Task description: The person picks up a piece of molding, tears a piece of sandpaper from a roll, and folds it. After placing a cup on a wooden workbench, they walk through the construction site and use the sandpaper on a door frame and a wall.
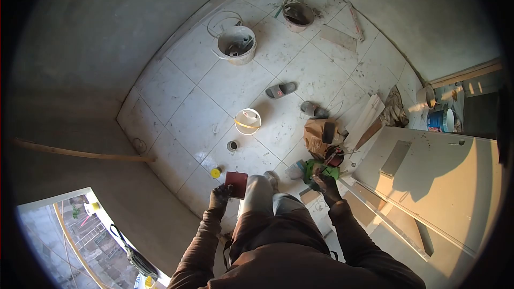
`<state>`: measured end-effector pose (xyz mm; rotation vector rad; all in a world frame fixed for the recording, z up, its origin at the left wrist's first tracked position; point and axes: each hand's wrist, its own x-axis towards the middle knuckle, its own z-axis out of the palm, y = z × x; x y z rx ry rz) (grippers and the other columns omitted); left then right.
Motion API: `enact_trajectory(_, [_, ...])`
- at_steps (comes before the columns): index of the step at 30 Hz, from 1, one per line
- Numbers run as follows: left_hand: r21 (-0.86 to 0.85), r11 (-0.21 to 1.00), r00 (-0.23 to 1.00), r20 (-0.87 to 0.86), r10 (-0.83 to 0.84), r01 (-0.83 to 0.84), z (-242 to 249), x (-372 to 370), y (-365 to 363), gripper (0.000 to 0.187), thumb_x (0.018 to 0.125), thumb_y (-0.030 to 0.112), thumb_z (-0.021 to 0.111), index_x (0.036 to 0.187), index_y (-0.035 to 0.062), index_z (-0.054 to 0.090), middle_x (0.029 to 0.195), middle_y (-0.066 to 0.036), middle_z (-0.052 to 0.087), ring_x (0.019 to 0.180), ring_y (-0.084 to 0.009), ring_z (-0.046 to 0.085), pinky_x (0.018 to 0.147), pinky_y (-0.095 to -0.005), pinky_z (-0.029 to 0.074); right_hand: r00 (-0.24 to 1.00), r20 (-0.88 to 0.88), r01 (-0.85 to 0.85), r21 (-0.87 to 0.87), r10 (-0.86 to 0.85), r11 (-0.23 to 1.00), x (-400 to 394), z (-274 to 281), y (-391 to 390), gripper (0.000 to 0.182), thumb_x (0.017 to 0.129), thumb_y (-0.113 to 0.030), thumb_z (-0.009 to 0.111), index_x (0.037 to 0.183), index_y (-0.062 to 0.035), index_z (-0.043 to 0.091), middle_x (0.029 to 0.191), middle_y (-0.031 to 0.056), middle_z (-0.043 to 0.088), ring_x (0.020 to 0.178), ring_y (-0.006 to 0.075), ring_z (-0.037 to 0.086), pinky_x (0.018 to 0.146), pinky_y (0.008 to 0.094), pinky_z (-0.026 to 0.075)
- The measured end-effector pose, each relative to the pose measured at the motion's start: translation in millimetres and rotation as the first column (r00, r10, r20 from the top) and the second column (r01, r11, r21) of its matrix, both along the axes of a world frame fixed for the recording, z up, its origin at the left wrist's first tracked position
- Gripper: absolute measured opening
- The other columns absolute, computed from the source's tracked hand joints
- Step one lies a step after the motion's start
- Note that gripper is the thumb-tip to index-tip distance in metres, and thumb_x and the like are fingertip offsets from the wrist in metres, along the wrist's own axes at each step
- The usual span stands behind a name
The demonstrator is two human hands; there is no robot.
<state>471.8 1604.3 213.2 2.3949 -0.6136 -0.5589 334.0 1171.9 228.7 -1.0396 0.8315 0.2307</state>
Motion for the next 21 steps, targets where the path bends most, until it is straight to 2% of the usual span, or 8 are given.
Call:
enact_trajectory(1, [-0.154,0.936,0.854,-0.475,0.212,-0.317,9,16,-1,0.047,0.077,0.007,0.067,0.124,0.0063,0.059,0.115,-0.012,0.064,0.107,-0.0313,0.059,0.091,-0.0437,0.046,0.994,0.036,-0.087,-0.256,0.100,0.963,-20,1,-9,0.025,0.094,-0.018,0.060,0.110,0.0007,0.063,0.104,0.0127,0.067,0.088,0.0204,0.069,0.077,0.0330,0.058])
enact_trajectory(3, [-0.212,0.874,0.796,-0.543,0.266,-0.437,-28,36,15,0.054,0.075,0.010,0.070,0.127,0.0063,0.057,0.122,-0.012,0.063,0.113,-0.0313,0.058,0.095,-0.0446,0.046,0.971,0.033,-0.191,-0.482,0.235,0.855,-60,-15,-30,0.030,0.092,-0.023,0.062,0.111,0.0003,0.062,0.105,0.0134,0.068,0.089,0.0253,0.070,0.075,0.0375,0.059])
enact_trajectory(5, [-0.172,0.688,0.641,-0.569,0.515,-0.705,-41,55,10,0.021,0.096,0.019,0.060,0.098,-0.0002,0.067,0.089,-0.005,0.069,0.077,-0.0135,0.061,0.073,-0.0303,0.050,0.995,-0.093,0.015,-0.239,-0.038,0.971,-83,-15,-39,0.032,0.092,-0.027,0.062,0.112,-0.0015,0.061,0.105,0.0158,0.068,0.090,0.0305,0.070,0.075,0.0416,0.059])
enact_trajectory(7, [-0.299,0.780,0.827,-0.320,0.462,-0.551,-45,64,6,0.023,0.097,0.024,0.056,0.095,0.0035,0.067,0.087,-0.010,0.069,0.077,-0.0244,0.065,0.073,-0.0355,0.051,0.856,-0.341,0.411,-0.005,-0.388,0.912,-79,7,-45,0.033,0.091,-0.028,0.062,0.112,-0.0016,0.061,0.101,0.0178,0.068,0.087,0.0335,0.070,0.075,0.0439,0.058])
enact_trajectory(10, [0.464,0.882,0.994,-0.020,0.107,-0.086,-78,82,25,0.031,0.099,0.031,0.048,0.087,0.0086,0.067,0.088,-0.014,0.069,0.084,-0.0333,0.065,0.073,-0.0439,0.051,0.863,-0.389,0.335,-0.035,-0.321,0.942,-92,-3,-60,0.038,0.090,-0.032,0.062,0.114,-0.0016,0.059,0.100,0.0204,0.069,0.085,0.0352,0.069,0.073,0.0455,0.057])
enact_trajectory(14, [0.452,0.873,0.956,-0.124,0.267,-0.186,-104,96,7,0.033,0.099,0.032,0.048,0.088,0.0086,0.068,0.089,-0.015,0.069,0.085,-0.0344,0.066,0.072,-0.0456,0.051,0.931,-0.362,-0.008,-0.169,-0.054,0.986,-89,-28,-98,0.036,0.089,-0.024,0.062,0.115,0.0007,0.059,0.099,0.0182,0.070,0.083,0.0313,0.071,0.068,0.0417,0.058])
enact_trajectory(16, [0.641,0.756,0.983,-0.181,-0.017,0.132,-105,103,-9,0.023,0.097,0.032,0.052,0.101,0.0145,0.066,0.094,-0.012,0.069,0.088,-0.0300,0.066,0.074,-0.0425,0.052,0.843,-0.510,0.119,-0.131,-0.170,0.984,-49,-7,-116,0.036,0.089,-0.025,0.063,0.114,0.0003,0.060,0.098,0.0172,0.070,0.082,0.0296,0.071,0.068,0.0411,0.058])
enact_trajectory(21, [0.339,0.897,0.938,-0.095,0.333,-0.283,-116,188,-101,0.029,0.095,0.032,0.055,0.082,0.0107,0.069,0.073,-0.016,0.066,0.074,-0.0376,0.065,0.064,-0.0483,0.049,0.868,-0.419,0.179,-0.238,-0.268,0.955,27,1,-181,0.034,0.092,-0.032,0.061,0.110,-0.0036,0.060,0.098,0.0151,0.070,0.081,0.0291,0.070,0.072,0.0407,0.055])
